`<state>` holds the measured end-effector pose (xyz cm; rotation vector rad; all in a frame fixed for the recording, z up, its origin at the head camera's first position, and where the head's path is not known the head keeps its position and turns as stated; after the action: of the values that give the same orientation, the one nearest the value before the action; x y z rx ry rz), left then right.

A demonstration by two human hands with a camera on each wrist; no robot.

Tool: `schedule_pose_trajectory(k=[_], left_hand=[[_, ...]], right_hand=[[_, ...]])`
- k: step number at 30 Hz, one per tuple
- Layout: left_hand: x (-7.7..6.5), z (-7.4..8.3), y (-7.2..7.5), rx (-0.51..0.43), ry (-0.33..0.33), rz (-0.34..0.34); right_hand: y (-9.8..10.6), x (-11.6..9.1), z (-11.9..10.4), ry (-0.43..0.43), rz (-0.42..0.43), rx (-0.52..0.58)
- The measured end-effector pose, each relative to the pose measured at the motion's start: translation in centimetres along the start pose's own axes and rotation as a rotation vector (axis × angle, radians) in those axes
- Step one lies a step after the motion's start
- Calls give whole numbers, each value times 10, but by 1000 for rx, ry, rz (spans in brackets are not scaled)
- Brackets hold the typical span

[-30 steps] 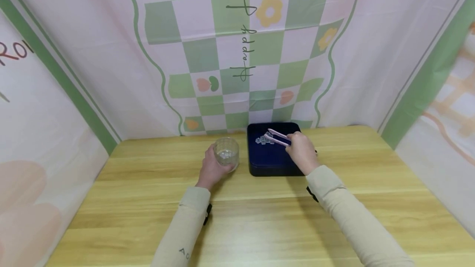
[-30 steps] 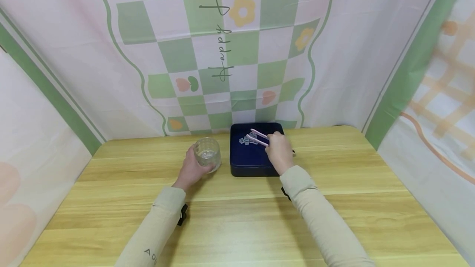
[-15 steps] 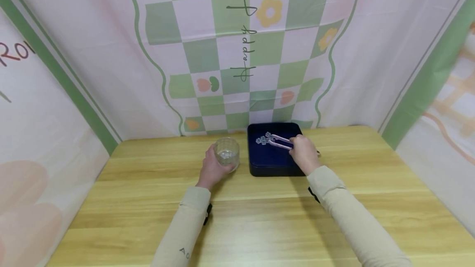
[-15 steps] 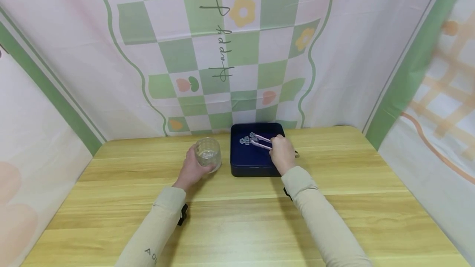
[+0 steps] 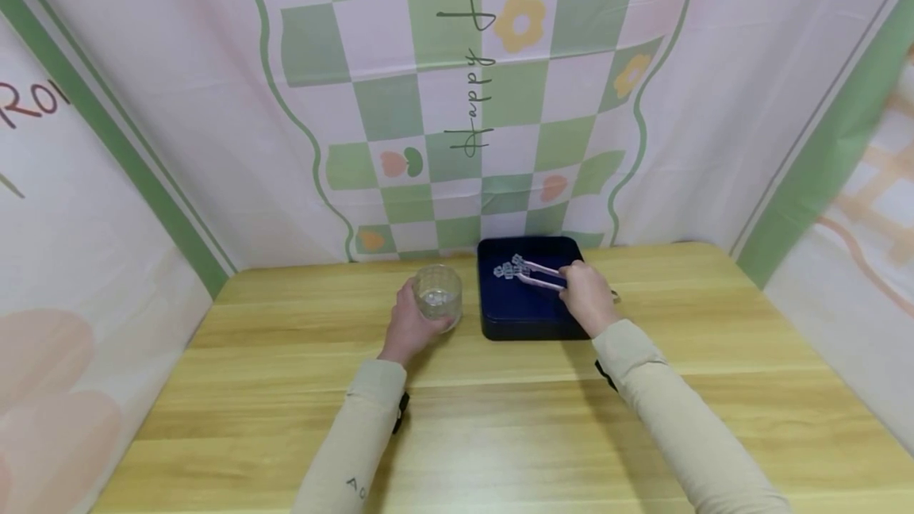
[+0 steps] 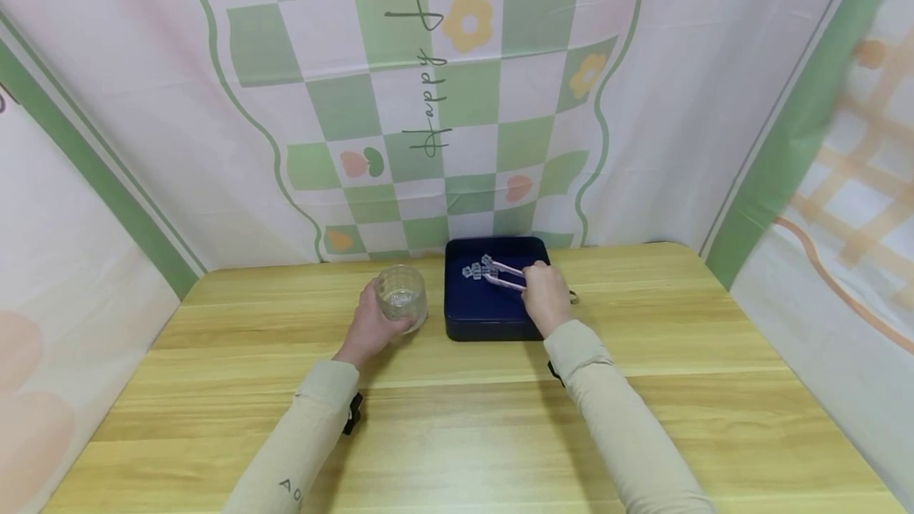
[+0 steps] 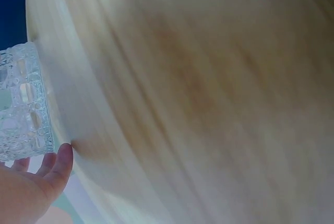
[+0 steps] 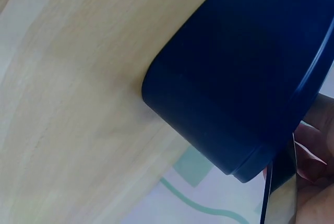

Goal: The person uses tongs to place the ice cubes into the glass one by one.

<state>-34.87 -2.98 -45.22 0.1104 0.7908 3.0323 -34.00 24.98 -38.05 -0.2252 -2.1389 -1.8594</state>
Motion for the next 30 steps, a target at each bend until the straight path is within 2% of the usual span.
schedule_pose_trajectory(k=[8, 16, 24, 30], left_hand=[[0, -1, 0, 5, 1, -1], [-1, 1, 0, 16, -9, 3], [0, 0, 1, 17, -3, 7], [1, -1, -1, 20, -4, 4]], right_hand=[[-3, -1, 3, -15, -32, 3], [-4, 0, 0, 6, -47, 11], [-7, 0, 2, 3, -113, 20], [-6, -1, 0, 26, -96, 12]])
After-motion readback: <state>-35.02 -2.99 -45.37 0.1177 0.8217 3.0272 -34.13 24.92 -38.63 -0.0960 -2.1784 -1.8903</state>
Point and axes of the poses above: each hand's wrist, its own x-axis towards the middle knuckle, its own y-axis out of the back of the hand, z = x × y, the point moved 9 cm from there along x, towards the middle knuckle, and after that the axes turned 7 degrees about -x, right-handed, at the moved point
